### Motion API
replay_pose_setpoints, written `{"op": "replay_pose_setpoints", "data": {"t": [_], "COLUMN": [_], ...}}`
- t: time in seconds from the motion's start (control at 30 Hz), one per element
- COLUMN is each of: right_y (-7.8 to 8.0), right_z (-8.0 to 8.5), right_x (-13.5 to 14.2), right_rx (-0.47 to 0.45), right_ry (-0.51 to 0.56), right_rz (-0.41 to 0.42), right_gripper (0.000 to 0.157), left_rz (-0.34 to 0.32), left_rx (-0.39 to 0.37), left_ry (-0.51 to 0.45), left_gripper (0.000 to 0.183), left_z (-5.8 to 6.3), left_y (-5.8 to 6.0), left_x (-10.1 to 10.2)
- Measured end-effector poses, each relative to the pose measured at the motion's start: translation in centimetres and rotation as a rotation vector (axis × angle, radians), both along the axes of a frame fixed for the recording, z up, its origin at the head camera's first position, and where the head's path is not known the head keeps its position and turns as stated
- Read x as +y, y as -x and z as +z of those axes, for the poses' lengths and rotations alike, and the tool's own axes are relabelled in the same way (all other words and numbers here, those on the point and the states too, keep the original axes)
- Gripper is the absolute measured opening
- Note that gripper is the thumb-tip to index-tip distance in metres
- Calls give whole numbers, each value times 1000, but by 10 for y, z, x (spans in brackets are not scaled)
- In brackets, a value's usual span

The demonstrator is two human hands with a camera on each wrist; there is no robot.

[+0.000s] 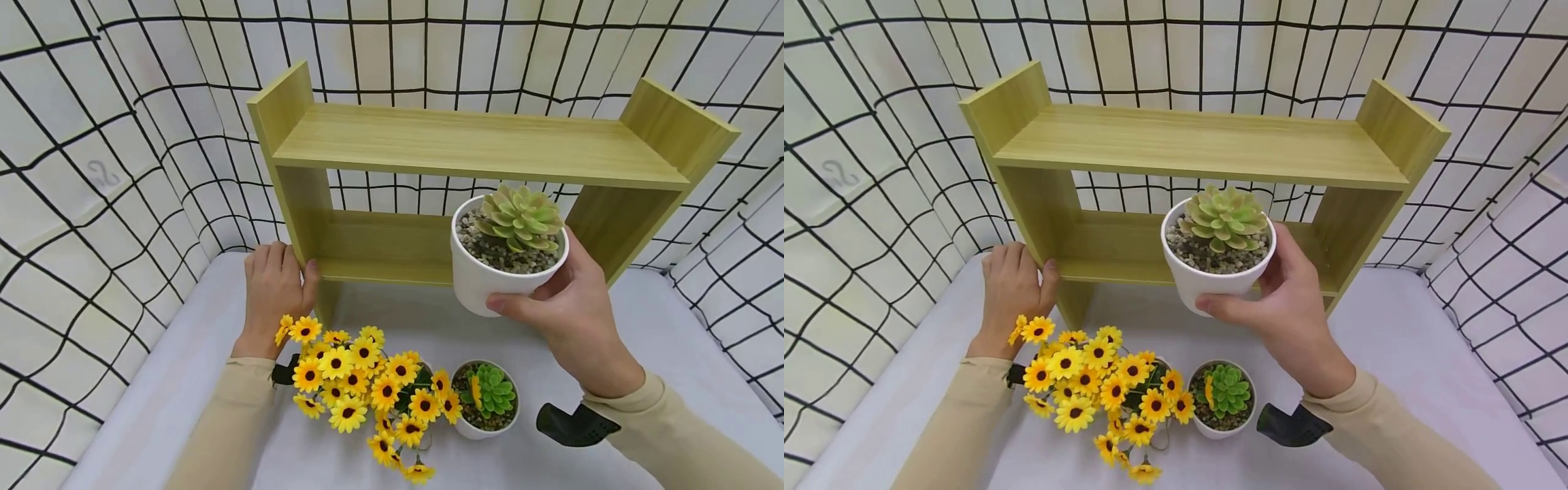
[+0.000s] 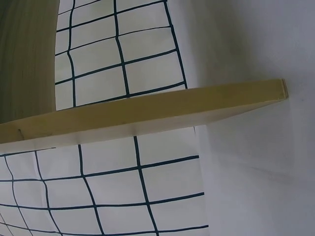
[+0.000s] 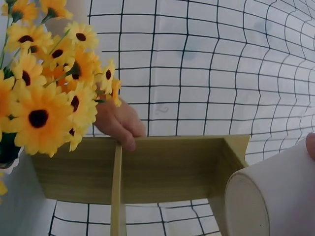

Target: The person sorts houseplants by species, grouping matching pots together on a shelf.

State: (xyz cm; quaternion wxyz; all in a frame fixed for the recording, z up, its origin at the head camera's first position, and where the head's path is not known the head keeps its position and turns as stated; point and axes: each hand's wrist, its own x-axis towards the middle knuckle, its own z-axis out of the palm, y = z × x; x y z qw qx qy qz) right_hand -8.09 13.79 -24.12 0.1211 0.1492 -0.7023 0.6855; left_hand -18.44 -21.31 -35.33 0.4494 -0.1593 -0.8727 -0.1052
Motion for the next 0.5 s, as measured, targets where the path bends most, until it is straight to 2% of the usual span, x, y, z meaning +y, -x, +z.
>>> {"op": "replay_pose_setpoints", "data": {"t": [0.27,0.5], "right_y": [-4,-3], "right_z": [23,43], "right_x": [-18,-33], "right_rx": [67,130], "right_ry": [-7,4], "right_rz": [68,79], "right_gripper": [91,92], "left_rz": [-25,-17], "left_rx": [35,18], "left_ry": [-20,-15], "left_gripper": [51,52], "left_z": [1,0], "left_y": [2,1], "left_x": [1,-1]}}
